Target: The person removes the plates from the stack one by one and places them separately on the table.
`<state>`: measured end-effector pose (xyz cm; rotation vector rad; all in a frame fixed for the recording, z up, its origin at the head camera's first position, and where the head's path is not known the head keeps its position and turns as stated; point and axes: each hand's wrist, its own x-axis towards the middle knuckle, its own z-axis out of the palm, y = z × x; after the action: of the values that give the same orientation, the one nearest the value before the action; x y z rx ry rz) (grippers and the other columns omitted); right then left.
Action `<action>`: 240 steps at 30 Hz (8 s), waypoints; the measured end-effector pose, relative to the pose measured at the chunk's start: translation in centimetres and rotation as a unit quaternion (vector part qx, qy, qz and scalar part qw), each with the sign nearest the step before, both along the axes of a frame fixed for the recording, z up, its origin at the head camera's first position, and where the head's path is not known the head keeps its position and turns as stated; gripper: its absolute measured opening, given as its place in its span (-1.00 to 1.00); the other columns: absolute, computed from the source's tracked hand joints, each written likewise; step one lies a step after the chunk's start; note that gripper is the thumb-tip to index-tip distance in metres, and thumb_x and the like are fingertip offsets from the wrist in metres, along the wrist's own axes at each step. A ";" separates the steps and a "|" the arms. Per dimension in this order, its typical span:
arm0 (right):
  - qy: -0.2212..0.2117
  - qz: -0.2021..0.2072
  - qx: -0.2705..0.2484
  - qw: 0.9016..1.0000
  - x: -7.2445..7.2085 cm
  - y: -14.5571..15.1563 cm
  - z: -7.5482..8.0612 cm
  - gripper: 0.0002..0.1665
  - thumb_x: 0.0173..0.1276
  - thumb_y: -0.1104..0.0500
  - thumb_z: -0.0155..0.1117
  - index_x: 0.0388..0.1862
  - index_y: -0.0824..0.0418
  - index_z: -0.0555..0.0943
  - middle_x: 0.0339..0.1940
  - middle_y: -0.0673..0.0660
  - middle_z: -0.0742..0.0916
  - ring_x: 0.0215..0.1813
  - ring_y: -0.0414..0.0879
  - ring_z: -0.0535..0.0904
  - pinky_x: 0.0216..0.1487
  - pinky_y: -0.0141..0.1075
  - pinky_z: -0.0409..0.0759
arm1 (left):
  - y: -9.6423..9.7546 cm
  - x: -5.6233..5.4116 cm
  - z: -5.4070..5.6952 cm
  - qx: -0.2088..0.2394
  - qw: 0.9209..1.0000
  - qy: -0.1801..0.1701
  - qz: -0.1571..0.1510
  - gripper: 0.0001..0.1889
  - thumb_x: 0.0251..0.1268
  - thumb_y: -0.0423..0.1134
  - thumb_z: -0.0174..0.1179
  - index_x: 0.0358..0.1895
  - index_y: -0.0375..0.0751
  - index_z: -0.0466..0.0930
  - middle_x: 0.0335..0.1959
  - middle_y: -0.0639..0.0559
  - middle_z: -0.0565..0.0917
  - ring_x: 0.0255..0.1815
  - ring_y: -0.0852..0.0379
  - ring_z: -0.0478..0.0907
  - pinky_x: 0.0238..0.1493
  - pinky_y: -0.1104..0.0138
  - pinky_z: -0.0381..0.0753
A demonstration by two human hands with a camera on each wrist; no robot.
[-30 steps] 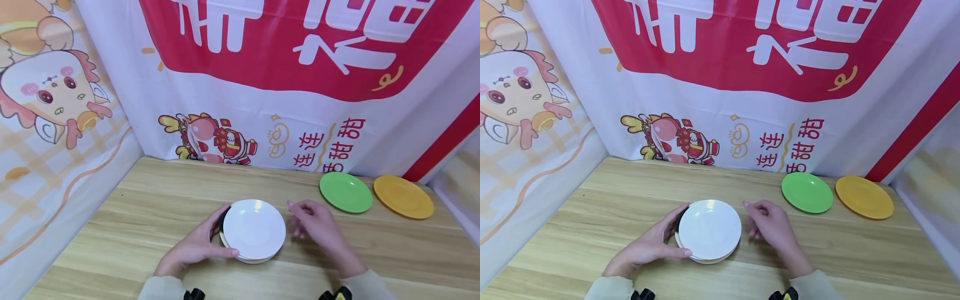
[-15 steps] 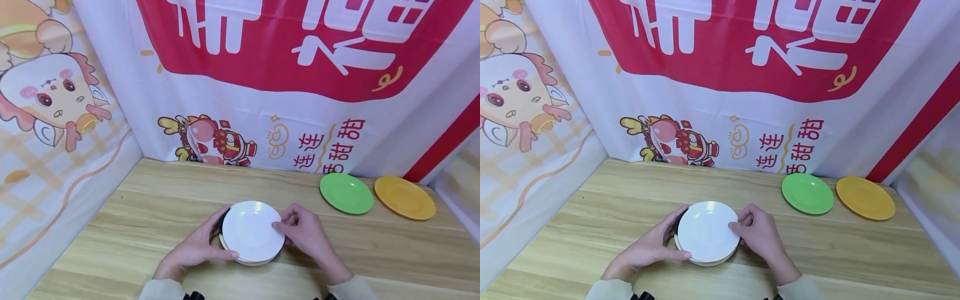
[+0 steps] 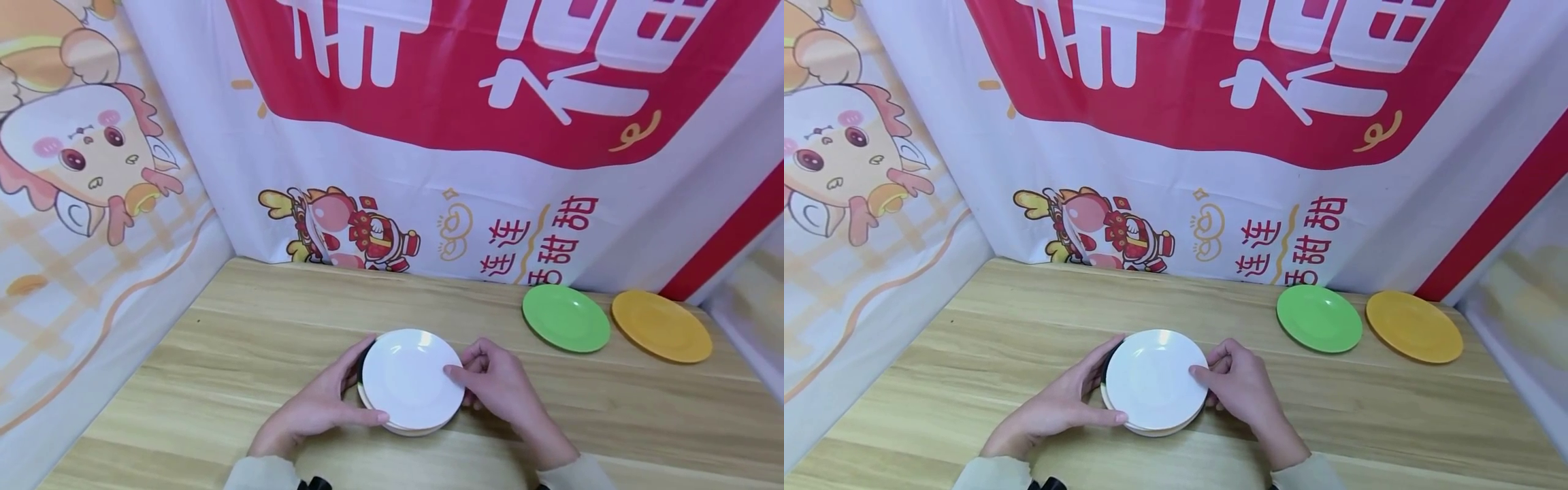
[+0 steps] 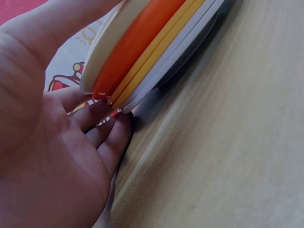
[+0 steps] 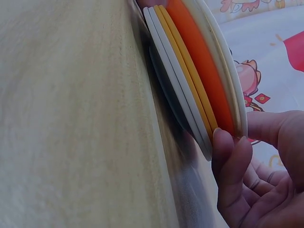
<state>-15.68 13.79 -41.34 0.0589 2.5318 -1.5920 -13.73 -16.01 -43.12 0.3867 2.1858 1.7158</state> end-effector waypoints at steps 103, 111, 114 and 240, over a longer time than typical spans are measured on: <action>-0.059 0.008 -0.140 0.988 -1.3 3.0 0.5 -0.59 0.50 0.21 0.39 0.16 0.45 0.58 -0.28 0.10 0.79 -0.36 -0.10 0.69 -0.30 -0.30 0.79 | -0.5 -0.2 0.0 -0.003 1.000 0.003 -0.020 0.26 0.06 -0.22 0.70 0.78 0.00 0.01 0.79 -0.15 0.12 0.76 -0.22 0.16 0.62 0.49 0.26; -0.062 0.018 -0.166 0.984 -1.3 3.1 0.6 -0.57 0.53 0.19 0.35 0.21 0.46 0.58 -0.22 0.12 0.78 -0.21 -0.10 0.73 -0.22 -0.29 0.83 | -0.5 0.0 0.2 0.001 1.000 -0.018 -0.014 0.25 0.08 -0.20 0.69 0.78 0.01 0.00 0.80 -0.12 0.07 0.78 -0.24 0.10 0.78 -0.16 0.05; -0.063 0.025 -0.178 0.982 -1.3 3.2 0.6 -0.56 0.54 0.20 0.34 0.23 0.47 0.56 -0.22 0.09 0.79 -0.21 -0.10 0.74 -0.21 -0.29 0.84 | -0.5 0.0 0.3 -0.002 1.000 -0.016 -0.013 0.26 0.07 -0.20 0.69 0.78 0.00 0.00 0.80 -0.13 0.07 0.78 -0.24 0.10 0.78 -0.15 0.04; -0.100 -0.170 -0.173 0.965 -6.8 5.6 -1.3 -0.50 0.63 0.29 0.20 0.38 0.58 0.42 -0.35 0.21 0.83 -0.37 -0.10 0.84 -0.15 -0.23 0.88 | -0.6 0.3 -0.1 -0.001 1.000 0.001 -0.008 0.24 0.07 -0.21 0.69 0.77 -0.01 0.03 0.77 -0.16 0.16 0.73 -0.24 0.20 0.74 -0.03 0.20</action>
<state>-22.46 19.43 -42.69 0.6098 2.1409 -2.0123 -13.45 -16.56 -43.25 0.4062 2.1803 1.7046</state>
